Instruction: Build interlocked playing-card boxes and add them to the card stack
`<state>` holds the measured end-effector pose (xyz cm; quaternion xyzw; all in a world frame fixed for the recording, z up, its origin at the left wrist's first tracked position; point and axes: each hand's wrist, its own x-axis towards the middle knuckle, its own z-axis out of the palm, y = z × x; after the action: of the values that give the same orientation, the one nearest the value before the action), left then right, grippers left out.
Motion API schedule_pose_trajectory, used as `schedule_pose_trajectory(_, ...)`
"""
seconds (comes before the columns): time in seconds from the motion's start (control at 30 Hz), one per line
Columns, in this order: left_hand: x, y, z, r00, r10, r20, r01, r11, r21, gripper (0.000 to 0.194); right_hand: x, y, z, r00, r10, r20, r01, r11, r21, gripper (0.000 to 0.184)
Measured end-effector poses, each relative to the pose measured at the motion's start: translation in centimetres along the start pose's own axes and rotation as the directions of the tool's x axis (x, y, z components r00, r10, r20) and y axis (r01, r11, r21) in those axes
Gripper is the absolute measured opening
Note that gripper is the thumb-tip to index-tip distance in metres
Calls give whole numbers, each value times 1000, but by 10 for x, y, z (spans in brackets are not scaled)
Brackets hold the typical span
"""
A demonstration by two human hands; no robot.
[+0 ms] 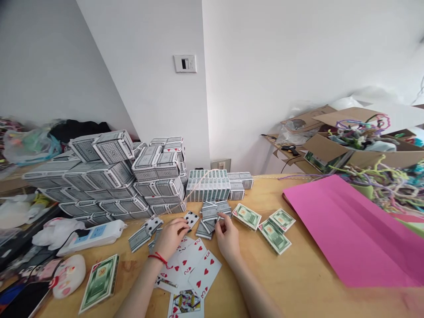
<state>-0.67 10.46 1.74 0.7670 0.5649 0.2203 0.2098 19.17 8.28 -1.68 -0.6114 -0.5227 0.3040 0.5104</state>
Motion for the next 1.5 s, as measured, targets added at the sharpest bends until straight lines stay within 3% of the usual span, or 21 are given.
schedule_pose_trajectory(0.13,0,0,-11,999,-46,-22,46,999,22,23,-1,0,-1,998,-14,63,18,998,-65,30)
schedule_pose_trajectory(0.33,-4,-15,-47,991,-42,129,44,999,-19,25,-1,0,-1,997,-26,71,33,994,-102,30)
schedule_pose_trajectory(0.4,-7,-24,-60,979,-159,132,144,983,116,26,-1,0,-1,997,-32,73,40,993,-110,29)
schedule_pose_trajectory(0.5,-12,-38,-75,911,-408,68,344,839,421,26,-1,1,0,995,-40,87,50,992,-114,27)
schedule_pose_trajectory(0.63,-15,-54,-79,863,-505,22,404,716,569,31,-1,2,0,995,-44,94,55,991,-119,27)
schedule_pose_trajectory(0.73,-15,-57,-79,856,-516,5,420,701,576,32,-1,2,0,994,-46,101,58,992,-114,25)
schedule_pose_trajectory(0.87,-19,-52,-89,852,-512,108,390,759,522,16,-1,0,-1,994,-44,103,54,993,-100,26)
schedule_pose_trajectory(0.97,-23,-47,-94,844,-521,129,405,777,482,16,-1,-1,-1,994,-37,103,46,995,-90,28)
schedule_pose_trajectory(1.03,-24,-42,-91,824,-540,170,444,803,397,19,-1,-1,0,995,-33,99,42,996,-85,29)
schedule_pose_trajectory(1.1,-22,-37,-83,798,-545,256,511,838,190,23,-1,-1,0,995,-30,97,38,996,-82,30)
schedule_pose_trajectory(1.13,-20,-33,-77,802,-522,290,530,846,57,24,-1,-1,0,995,-29,97,37,996,-81,30)
schedule_pose_trajectory(1.2,-15,-26,-66,870,-408,278,459,876,-149,23,-1,-1,-1,995,-28,95,35,996,-80,29)
schedule_pose_trajectory(1.27,-12,-21,-60,927,-291,236,340,919,-202,32,-1,-2,-1,996,-28,85,35,996,-78,29)
schedule_pose_trajectory(1.37,-11,-20,-58,944,-255,208,273,960,-65,42,-1,-2,-2,998,-28,64,33,997,-72,29)
schedule_pose_trajectory(1.5,-14,-23,-57,914,-365,176,306,906,293,60,-1,-1,-1,997,-37,65,41,997,-63,28)
